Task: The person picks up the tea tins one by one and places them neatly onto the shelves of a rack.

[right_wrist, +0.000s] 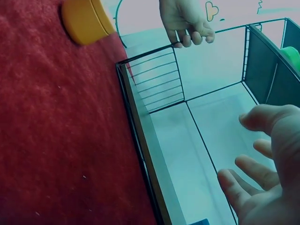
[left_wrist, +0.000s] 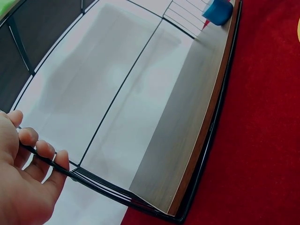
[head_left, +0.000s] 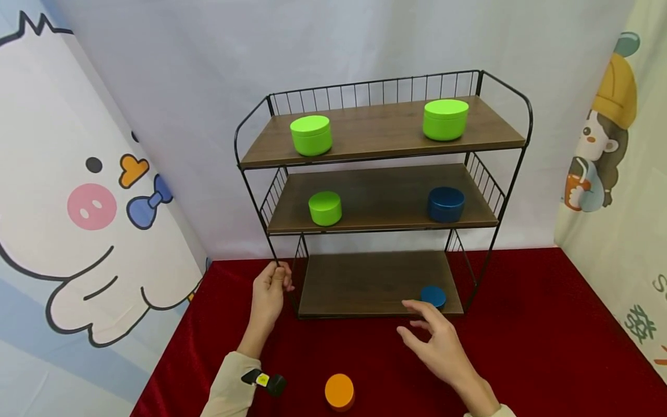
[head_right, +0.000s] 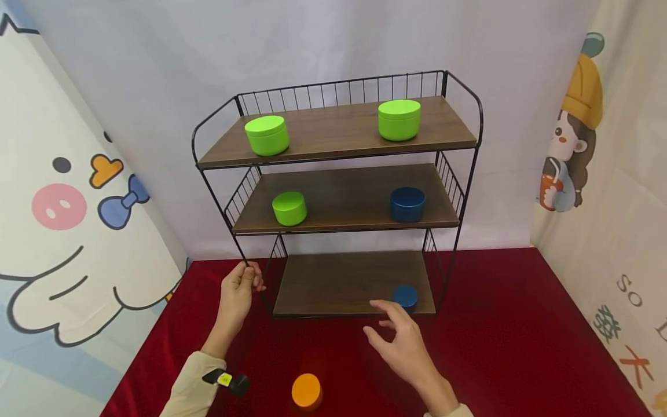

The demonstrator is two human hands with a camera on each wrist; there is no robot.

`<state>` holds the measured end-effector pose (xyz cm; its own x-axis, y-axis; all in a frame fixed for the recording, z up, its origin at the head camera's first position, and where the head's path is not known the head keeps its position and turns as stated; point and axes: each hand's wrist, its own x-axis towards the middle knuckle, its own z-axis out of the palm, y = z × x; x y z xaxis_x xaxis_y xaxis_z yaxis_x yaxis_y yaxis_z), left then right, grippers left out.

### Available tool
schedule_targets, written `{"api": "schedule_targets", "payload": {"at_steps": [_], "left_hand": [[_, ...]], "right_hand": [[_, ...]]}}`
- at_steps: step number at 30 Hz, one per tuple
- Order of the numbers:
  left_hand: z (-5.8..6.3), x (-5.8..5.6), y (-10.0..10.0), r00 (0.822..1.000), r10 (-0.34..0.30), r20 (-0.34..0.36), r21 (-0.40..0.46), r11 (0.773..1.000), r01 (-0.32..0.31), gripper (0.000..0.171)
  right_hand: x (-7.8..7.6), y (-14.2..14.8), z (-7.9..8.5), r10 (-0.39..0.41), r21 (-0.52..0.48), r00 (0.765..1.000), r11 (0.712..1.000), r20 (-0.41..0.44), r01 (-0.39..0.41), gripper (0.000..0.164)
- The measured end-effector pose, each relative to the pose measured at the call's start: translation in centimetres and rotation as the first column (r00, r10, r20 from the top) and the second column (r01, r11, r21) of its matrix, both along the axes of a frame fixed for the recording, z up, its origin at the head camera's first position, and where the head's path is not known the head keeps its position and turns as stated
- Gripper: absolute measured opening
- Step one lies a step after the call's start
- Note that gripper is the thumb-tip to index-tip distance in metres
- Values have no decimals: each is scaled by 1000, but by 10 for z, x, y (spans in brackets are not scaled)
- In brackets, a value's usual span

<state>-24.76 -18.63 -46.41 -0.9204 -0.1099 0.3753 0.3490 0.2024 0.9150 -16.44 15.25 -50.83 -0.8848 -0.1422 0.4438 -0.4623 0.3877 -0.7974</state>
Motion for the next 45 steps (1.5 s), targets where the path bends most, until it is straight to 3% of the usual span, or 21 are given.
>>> {"api": "schedule_targets", "payload": {"at_steps": [9,19,33,39,45], "left_hand": [[0,0,0,1000,1,25,2,1000,-1,33],[0,0,-1,1000,0,15,-2,1000,0,31],[-1,1,-1,1000,6,0,-8,1000,-6,32],[-2,1,-1,1000,9,2,-18,1000,-9,32],[-2,0,-1,1000,7,-2,-33,999,-8,33]], "right_hand": [[4,-9,-8,96,-49,992,995,84,-92,50],[8,-14,-17,176,-83,963,983,203,-162,53],[12,-24,-29,266,-37,936,964,232,-264,57],[13,-29,-37,334,-21,904,940,268,-341,64],[14,-32,-40,384,-36,854,917,351,-397,72]]}}
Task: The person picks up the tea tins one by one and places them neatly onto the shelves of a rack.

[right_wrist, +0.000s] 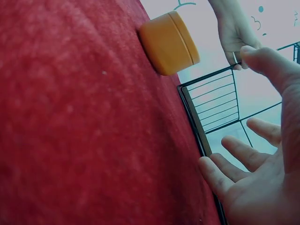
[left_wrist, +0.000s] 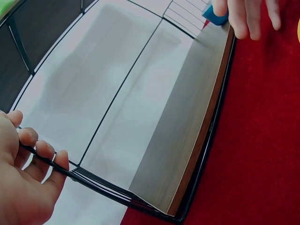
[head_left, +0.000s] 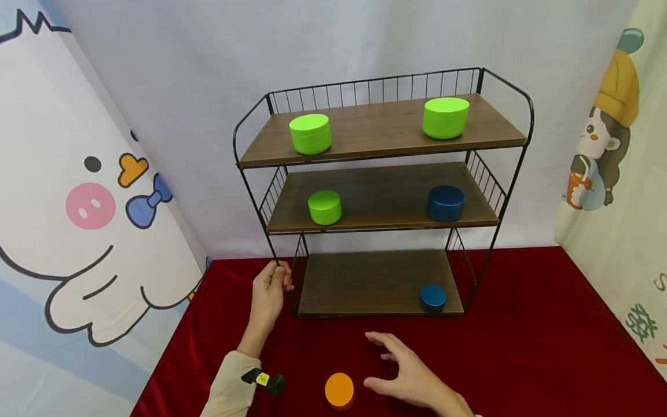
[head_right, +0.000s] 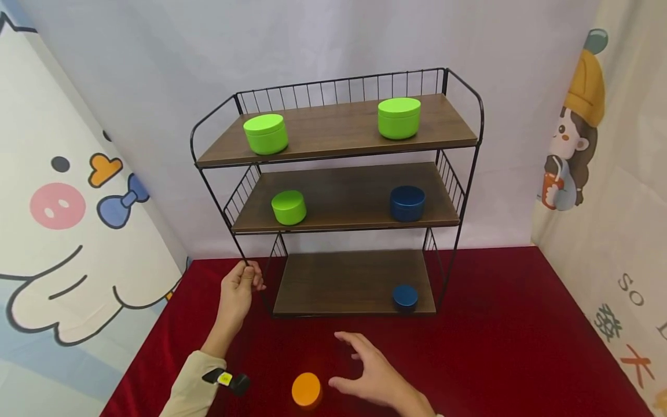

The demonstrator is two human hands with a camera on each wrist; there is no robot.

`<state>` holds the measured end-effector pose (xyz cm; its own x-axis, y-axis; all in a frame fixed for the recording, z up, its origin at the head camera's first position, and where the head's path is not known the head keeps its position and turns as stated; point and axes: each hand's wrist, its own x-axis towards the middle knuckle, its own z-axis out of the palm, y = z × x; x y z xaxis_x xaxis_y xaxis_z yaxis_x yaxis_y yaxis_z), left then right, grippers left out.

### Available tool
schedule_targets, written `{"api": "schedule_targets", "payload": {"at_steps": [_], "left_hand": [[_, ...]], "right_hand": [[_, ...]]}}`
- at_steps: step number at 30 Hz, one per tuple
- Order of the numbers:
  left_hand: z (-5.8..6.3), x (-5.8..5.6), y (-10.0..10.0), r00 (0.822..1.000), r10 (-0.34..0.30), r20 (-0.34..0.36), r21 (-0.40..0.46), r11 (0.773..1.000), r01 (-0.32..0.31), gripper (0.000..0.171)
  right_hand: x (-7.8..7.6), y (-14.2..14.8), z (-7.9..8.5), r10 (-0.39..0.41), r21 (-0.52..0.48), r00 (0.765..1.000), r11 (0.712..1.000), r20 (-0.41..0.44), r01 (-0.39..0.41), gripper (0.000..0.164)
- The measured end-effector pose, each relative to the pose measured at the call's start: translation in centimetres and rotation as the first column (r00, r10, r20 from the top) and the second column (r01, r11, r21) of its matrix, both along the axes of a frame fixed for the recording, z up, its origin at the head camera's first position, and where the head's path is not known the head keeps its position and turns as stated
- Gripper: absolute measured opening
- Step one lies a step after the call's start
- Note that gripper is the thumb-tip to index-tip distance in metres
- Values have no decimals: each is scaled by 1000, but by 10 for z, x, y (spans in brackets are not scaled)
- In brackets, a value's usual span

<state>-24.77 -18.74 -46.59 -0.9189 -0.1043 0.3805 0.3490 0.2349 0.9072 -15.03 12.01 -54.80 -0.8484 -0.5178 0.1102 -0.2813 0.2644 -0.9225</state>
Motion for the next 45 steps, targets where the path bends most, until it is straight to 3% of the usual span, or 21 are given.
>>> {"api": "schedule_targets", "payload": {"at_steps": [20,45], "left_hand": [[1,-1,1,1000,4,2,-5,1000,-4,32],[1,-1,1,1000,-2,11,2,1000,2,32]], "right_hand": [[1,-12,-7,139,21,989,990,58,-141,82],[5,-29,-5,185,14,980,982,72,-187,65]]}}
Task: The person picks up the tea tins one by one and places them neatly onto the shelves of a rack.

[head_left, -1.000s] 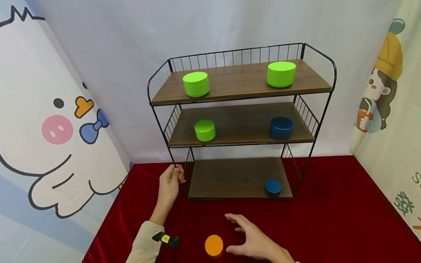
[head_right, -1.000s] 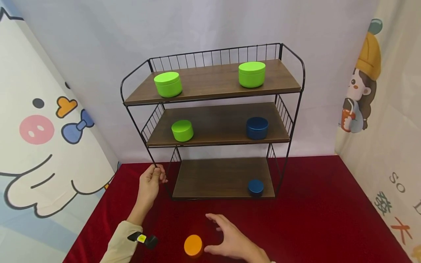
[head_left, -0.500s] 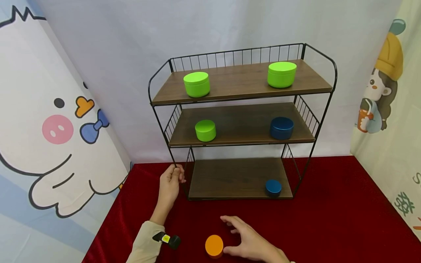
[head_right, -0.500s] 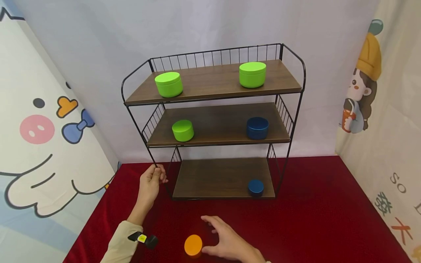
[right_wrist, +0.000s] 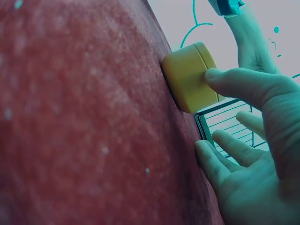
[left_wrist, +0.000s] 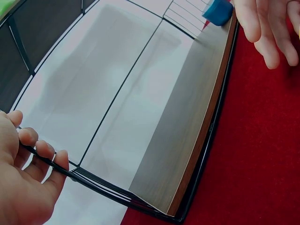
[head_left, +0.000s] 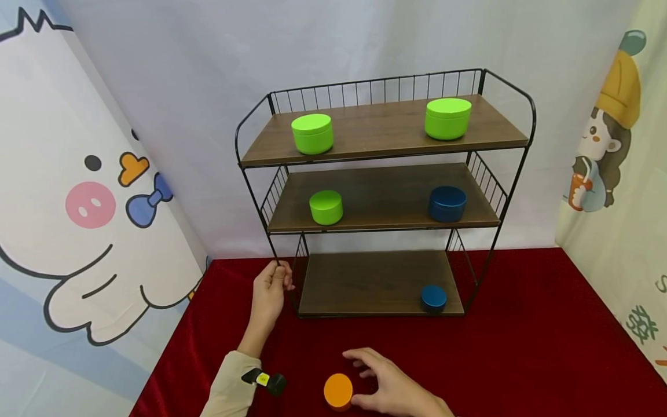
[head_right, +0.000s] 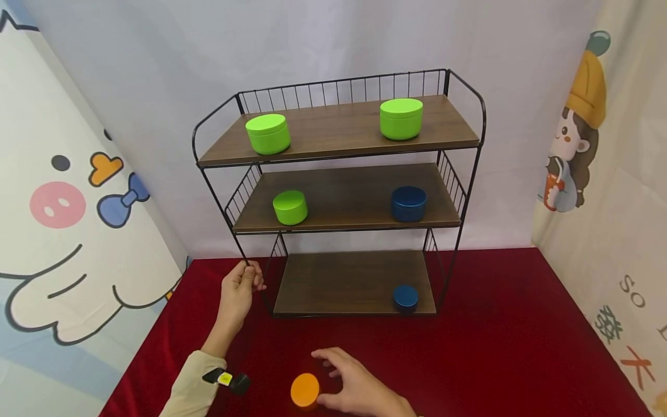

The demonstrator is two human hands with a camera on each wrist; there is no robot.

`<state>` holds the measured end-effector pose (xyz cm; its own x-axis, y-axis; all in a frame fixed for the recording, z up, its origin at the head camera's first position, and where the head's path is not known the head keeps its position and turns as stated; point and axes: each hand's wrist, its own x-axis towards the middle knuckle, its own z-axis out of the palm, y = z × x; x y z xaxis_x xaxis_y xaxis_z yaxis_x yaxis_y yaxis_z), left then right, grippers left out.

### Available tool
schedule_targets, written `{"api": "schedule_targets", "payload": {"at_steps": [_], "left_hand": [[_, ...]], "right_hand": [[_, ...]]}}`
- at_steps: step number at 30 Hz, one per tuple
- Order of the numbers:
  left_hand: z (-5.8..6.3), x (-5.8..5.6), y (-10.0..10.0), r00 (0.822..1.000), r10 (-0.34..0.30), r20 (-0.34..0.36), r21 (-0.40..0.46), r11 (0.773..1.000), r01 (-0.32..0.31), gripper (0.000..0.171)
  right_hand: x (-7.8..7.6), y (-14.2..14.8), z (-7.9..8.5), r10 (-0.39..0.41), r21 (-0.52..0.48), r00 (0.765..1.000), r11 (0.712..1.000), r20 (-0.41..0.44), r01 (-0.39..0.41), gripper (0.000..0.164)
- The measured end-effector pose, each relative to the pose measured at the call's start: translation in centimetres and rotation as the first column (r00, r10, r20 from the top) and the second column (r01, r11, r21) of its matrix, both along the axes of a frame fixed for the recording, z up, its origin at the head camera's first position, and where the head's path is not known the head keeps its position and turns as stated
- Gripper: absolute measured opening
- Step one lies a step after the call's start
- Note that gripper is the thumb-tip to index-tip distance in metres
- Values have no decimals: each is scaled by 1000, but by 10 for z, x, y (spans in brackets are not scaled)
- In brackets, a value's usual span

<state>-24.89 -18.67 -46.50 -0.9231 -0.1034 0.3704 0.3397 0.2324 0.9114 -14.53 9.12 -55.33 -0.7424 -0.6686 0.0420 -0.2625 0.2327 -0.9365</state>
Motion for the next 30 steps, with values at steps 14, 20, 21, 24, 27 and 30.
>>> {"api": "schedule_targets", "payload": {"at_steps": [14,20,21,24,27,30], "left_hand": [[-1,-1,-1,1000,1,-5,4,1000,-1,34],[-1,-1,0,1000,2,2,7,1000,-2,35],[-1,-1,0,1000,3,0,8,1000,-3,35],[-1,-1,0,1000,7,-3,3,1000,-7,33],[-1,-1,0,1000,7,0,-1,1000,-7,32],[-1,0,0,1000,6,7,-5,1000,-6,32]], "right_hand": [[3,-11,4,84,-36,993,996,83,-81,63],[3,-13,1,90,-42,992,995,88,-87,56],[3,-13,1,91,-42,992,995,83,-88,55],[4,-13,1,96,-46,993,995,70,-93,51],[4,-14,1,99,-46,994,994,51,-96,49],[4,-15,2,88,-39,995,996,54,-86,47]]}}
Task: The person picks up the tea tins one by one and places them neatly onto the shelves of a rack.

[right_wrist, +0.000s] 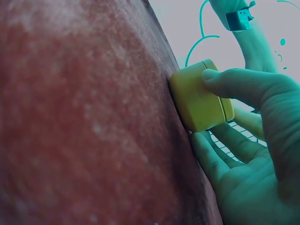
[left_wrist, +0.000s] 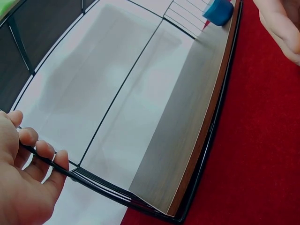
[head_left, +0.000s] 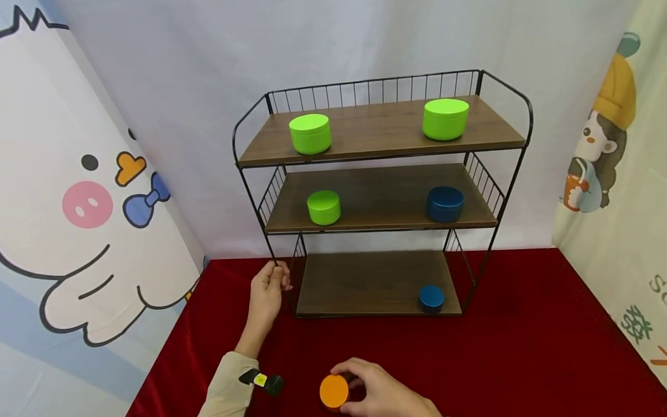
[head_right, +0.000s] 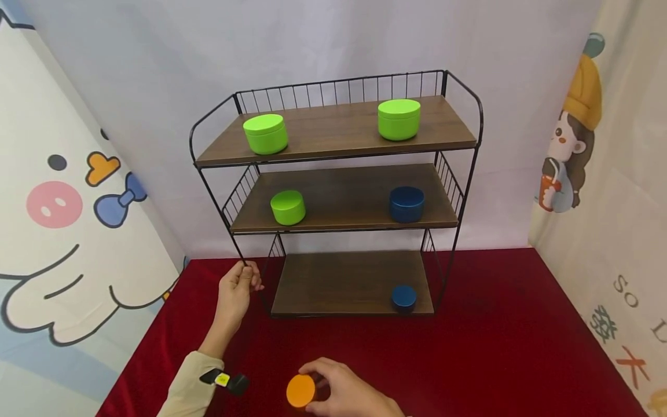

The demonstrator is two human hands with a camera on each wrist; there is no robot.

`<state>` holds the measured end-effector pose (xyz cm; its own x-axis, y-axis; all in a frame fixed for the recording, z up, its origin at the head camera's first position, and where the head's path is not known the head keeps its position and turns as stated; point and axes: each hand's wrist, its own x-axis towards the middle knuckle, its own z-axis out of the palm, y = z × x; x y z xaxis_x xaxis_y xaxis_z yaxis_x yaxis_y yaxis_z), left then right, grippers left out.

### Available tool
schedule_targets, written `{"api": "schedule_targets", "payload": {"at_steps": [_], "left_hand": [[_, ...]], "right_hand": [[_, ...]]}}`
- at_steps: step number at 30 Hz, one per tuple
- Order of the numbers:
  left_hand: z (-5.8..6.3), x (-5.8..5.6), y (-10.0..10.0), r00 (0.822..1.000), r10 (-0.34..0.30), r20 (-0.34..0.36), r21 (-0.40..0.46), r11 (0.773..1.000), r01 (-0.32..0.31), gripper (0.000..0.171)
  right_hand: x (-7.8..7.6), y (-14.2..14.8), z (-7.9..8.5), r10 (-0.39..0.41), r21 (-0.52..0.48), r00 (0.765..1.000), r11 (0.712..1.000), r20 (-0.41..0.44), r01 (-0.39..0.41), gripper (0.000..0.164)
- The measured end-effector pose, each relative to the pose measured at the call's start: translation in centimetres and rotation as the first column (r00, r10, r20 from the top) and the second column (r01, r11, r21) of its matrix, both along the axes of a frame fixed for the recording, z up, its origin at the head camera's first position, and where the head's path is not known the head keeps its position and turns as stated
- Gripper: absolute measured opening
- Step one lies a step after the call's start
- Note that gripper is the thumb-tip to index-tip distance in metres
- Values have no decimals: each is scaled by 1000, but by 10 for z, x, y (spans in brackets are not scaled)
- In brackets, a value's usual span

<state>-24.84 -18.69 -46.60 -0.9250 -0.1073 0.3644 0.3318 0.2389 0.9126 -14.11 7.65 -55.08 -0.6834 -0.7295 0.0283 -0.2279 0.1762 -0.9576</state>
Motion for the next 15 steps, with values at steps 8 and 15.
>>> {"api": "schedule_targets", "payload": {"at_steps": [8,15], "left_hand": [[0,-1,1,1000,-2,-7,7,1000,2,33],[-1,-1,0,1000,-1,-10,8,1000,1,33]], "right_hand": [[-9,1,2,-10,14,997,1000,-81,11,47],[-17,3,4,-16,19,996,1000,-84,18,48]]}}
